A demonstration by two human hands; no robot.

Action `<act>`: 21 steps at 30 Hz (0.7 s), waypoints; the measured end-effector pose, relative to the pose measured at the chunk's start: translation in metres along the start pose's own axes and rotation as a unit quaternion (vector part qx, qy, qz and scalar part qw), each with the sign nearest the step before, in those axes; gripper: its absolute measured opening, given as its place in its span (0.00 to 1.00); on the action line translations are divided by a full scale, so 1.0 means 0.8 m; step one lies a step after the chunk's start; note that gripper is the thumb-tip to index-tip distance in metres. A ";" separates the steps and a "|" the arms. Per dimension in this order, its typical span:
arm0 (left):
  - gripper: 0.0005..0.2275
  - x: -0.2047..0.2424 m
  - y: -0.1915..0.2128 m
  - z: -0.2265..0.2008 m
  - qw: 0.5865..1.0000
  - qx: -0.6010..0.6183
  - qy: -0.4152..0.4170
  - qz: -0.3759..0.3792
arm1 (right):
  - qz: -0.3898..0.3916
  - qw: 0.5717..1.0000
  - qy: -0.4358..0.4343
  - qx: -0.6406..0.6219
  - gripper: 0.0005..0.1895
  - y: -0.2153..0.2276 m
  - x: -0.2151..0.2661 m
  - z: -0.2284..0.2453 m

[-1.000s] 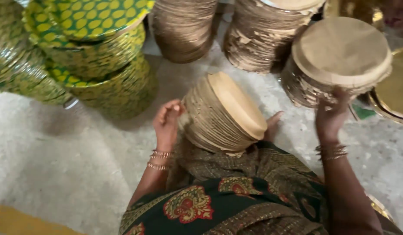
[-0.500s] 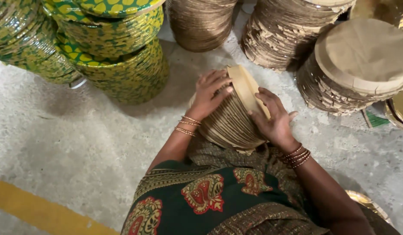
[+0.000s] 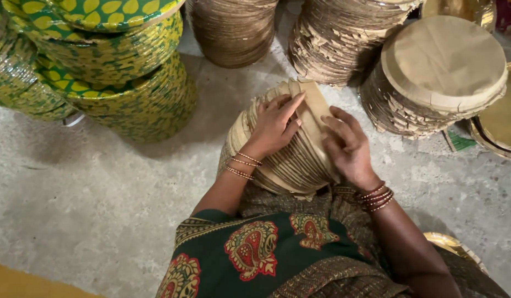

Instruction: The person sits on the floor and separates foil-lined disposable plates one at a time from a pile, aligns each plate, and builds stacks. They then wrap completed stacks with paper strips to hold them together and set the wrapped stacks aside.

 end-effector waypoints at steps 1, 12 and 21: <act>0.30 0.000 -0.003 0.002 1.000 -0.007 -0.008 -0.005 | -0.004 1.000 0.009 0.025 0.17 -0.001 0.003 -0.016; 0.29 0.009 0.000 0.006 0.994 0.091 -0.044 -0.045 | 0.015 0.980 0.061 0.188 0.19 0.022 -0.016 0.070; 0.16 0.014 -0.003 0.023 0.980 0.167 -0.019 -0.109 | 0.039 0.969 0.069 0.235 0.16 0.010 -0.017 0.053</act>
Point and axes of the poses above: each hand's wrist, its own x-axis away from the middle knuckle, its own y-axis out of the back of the hand, z = x × y, the point moved 3 cm from there along -x, towards the middle knuckle, and after that the axes turned 9 degrees about z, right-handed, at the moved point
